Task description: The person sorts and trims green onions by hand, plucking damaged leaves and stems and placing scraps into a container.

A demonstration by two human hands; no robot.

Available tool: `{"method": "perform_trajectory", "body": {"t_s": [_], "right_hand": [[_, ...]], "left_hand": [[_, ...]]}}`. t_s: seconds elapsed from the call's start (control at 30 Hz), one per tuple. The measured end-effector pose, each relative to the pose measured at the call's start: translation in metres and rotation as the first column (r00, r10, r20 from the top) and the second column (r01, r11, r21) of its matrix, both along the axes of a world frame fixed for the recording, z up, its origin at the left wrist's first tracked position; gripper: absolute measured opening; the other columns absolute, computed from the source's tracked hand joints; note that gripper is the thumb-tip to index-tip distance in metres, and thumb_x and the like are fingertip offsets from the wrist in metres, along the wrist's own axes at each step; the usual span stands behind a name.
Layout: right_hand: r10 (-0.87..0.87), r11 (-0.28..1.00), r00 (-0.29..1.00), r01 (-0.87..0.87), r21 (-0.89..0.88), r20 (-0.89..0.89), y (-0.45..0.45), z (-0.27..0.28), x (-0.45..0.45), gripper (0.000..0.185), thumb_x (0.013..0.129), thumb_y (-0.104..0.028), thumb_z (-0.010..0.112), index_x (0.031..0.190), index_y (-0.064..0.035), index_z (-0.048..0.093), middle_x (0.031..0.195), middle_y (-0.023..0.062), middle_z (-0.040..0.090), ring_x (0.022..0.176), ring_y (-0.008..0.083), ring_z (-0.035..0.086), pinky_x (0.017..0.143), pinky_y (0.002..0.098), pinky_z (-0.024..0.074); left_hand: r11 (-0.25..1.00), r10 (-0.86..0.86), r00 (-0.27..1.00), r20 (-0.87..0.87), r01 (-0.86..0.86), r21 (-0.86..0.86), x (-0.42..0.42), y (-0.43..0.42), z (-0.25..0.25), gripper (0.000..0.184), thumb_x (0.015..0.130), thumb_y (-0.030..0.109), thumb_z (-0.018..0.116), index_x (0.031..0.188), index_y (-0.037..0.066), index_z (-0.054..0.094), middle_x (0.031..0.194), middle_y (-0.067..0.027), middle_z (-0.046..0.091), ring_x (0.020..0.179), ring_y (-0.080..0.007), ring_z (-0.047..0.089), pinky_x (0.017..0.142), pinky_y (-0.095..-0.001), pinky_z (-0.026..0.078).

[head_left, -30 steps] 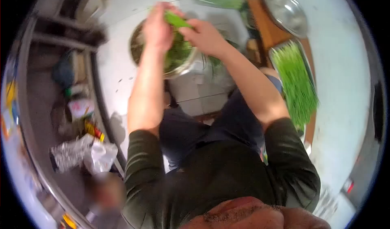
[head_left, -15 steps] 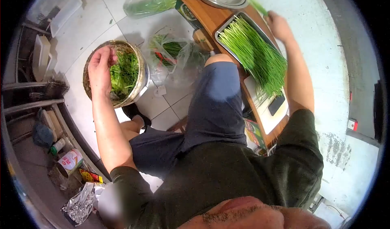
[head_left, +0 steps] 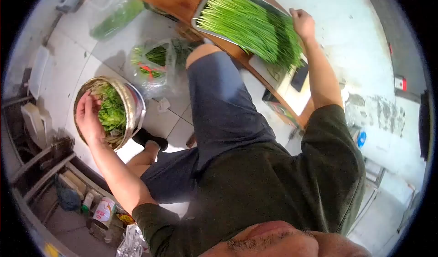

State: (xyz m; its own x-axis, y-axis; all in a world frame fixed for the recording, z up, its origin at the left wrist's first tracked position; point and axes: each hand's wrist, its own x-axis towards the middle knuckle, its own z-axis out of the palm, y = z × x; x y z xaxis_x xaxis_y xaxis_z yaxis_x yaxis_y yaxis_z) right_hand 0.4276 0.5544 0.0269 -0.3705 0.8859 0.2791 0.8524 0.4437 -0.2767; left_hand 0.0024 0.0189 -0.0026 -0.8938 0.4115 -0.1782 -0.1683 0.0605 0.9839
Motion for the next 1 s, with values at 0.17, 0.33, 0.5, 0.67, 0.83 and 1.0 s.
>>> {"method": "perform_trajectory", "body": {"t_s": [0.17,0.33,0.5,0.67,0.83,1.0], "right_hand": [[-0.001,0.974,0.97,0.056,-0.219,0.242,-0.016,-0.024,0.117,0.042,0.09,-0.04,0.056,0.102,-0.0013,0.069,0.092,0.0224,0.068,0.083,0.0373,0.067,0.079,0.0404,0.0503],[-0.059,0.972,0.998,0.048,-0.229,-0.039,-0.062,-0.029,0.104,0.046,0.091,-0.039,0.061,0.098,0.0057,0.069,0.065,0.0118,0.062,0.062,0.0142,0.057,0.063,0.0325,0.0476],[0.295,0.915,0.93,-0.341,-0.216,-0.219,-0.07,0.007,-0.037,0.036,0.093,-0.029,0.06,0.113,0.0005,0.065,0.086,0.0057,0.065,0.075,0.0138,0.059,0.069,0.0277,0.0471],[0.713,0.413,0.64,-0.713,-0.567,-0.287,-0.152,0.011,-0.233,0.033,0.092,-0.032,0.058,0.103,-0.0024,0.067,0.079,0.0056,0.067,0.067,0.0135,0.062,0.063,0.03,0.05],[0.973,0.227,0.129,-0.666,-0.711,0.189,-0.21,-0.167,-0.366,0.035,0.082,-0.033,0.064,0.089,0.0007,0.071,0.079,0.0173,0.069,0.075,0.031,0.068,0.069,0.0394,0.0533],[0.761,0.41,0.61,-0.189,-0.892,0.221,-0.25,-0.287,-0.385,0.054,0.076,-0.043,0.069,0.096,0.0066,0.068,0.104,0.0271,0.065,0.099,0.0388,0.064,0.086,0.0423,0.0506]], "left_hand": [[0.999,-0.017,0.999,0.027,0.016,0.032,-0.003,0.006,-0.005,0.026,0.096,0.017,0.059,0.115,0.0,0.062,0.096,-0.0064,0.065,0.083,-0.0136,0.06,0.078,-0.0267,0.049],[0.995,0.082,0.996,-0.02,-0.081,0.052,0.006,-0.005,0.009,0.025,0.095,0.011,0.057,0.117,0.0,0.061,0.097,-0.0068,0.065,0.085,-0.0149,0.059,0.079,-0.0261,0.049],[0.978,0.161,0.986,-0.047,-0.153,0.14,0.003,-0.019,0.021,0.02,0.096,0.01,0.057,0.11,-0.002,0.063,0.093,-0.0092,0.065,0.082,-0.0161,0.061,0.078,-0.0281,0.051],[0.971,0.234,0.965,-0.118,-0.225,0.085,0.007,-0.038,0.026,0.021,0.096,0.016,0.059,0.103,-0.003,0.065,0.088,-0.0061,0.065,0.077,-0.0134,0.059,0.073,-0.0263,0.048],[0.972,0.224,0.967,-0.119,-0.23,-0.041,0.011,-0.055,0.024,0.025,0.096,0.019,0.061,0.106,-0.004,0.065,0.091,-0.0074,0.066,0.079,-0.0147,0.06,0.077,-0.0277,0.048],[0.971,0.228,0.969,-0.093,-0.233,-0.054,0.019,-0.064,0.02,0.022,0.094,0.018,0.064,0.099,-0.003,0.066,0.088,-0.0061,0.066,0.078,-0.0121,0.058,0.076,-0.0256,0.047]]}}
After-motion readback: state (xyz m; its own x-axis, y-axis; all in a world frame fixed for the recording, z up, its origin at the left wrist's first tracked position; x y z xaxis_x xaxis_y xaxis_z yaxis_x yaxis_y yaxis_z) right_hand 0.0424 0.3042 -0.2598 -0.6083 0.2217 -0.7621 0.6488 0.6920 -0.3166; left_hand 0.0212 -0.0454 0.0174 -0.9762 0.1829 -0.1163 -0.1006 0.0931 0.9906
